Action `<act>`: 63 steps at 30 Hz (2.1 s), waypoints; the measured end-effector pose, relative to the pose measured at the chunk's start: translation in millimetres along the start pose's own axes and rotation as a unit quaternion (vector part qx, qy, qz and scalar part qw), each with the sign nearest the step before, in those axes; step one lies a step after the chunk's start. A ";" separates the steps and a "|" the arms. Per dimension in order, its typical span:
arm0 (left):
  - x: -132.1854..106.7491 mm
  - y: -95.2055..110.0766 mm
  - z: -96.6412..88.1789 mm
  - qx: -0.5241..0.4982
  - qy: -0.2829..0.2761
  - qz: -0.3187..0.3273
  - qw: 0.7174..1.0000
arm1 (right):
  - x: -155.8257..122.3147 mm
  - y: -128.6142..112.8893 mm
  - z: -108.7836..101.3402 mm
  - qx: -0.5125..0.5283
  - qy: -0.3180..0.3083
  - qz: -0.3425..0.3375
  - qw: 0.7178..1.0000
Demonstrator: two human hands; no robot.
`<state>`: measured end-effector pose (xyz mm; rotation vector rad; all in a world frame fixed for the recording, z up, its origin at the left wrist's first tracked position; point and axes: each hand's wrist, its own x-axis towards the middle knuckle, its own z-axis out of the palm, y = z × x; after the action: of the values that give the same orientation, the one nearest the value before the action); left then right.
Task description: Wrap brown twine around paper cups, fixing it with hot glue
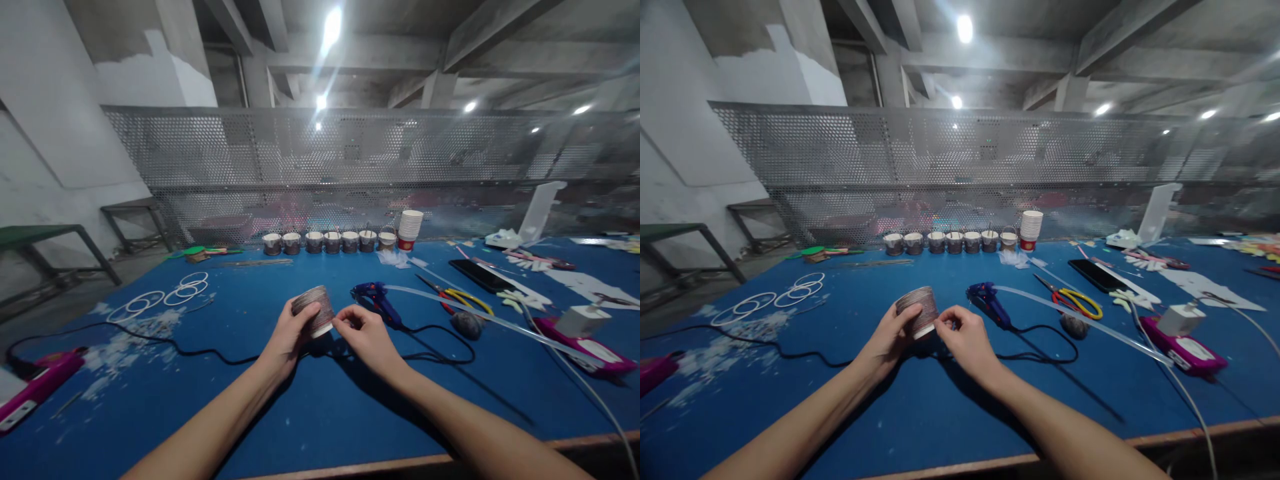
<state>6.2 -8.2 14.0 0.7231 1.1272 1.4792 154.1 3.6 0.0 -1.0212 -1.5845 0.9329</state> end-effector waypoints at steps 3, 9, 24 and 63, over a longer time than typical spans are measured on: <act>-1.0 0.1 -0.5 -0.001 -0.005 0.003 1.000 | -0.4 -1.4 -0.7 -0.008 0.001 -0.004 1.000; -0.4 -1.3 -2.5 -0.022 -0.041 0.006 0.999 | -1.9 -3.3 -1.3 -0.009 -0.003 -0.013 1.000; 2.8 -6.0 -3.0 -0.013 -0.043 0.014 0.999 | -4.4 -1.6 -0.4 -0.019 -0.015 -0.008 1.000; 9.8 -9.9 -9.6 -0.012 -0.071 0.029 0.997 | -3.5 -2.1 -11.1 -0.068 -0.010 -0.063 0.996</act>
<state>-0.7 -1.6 0.1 0.8373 0.9871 1.4626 165.0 0.5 3.1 -0.9947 -1.7280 0.7601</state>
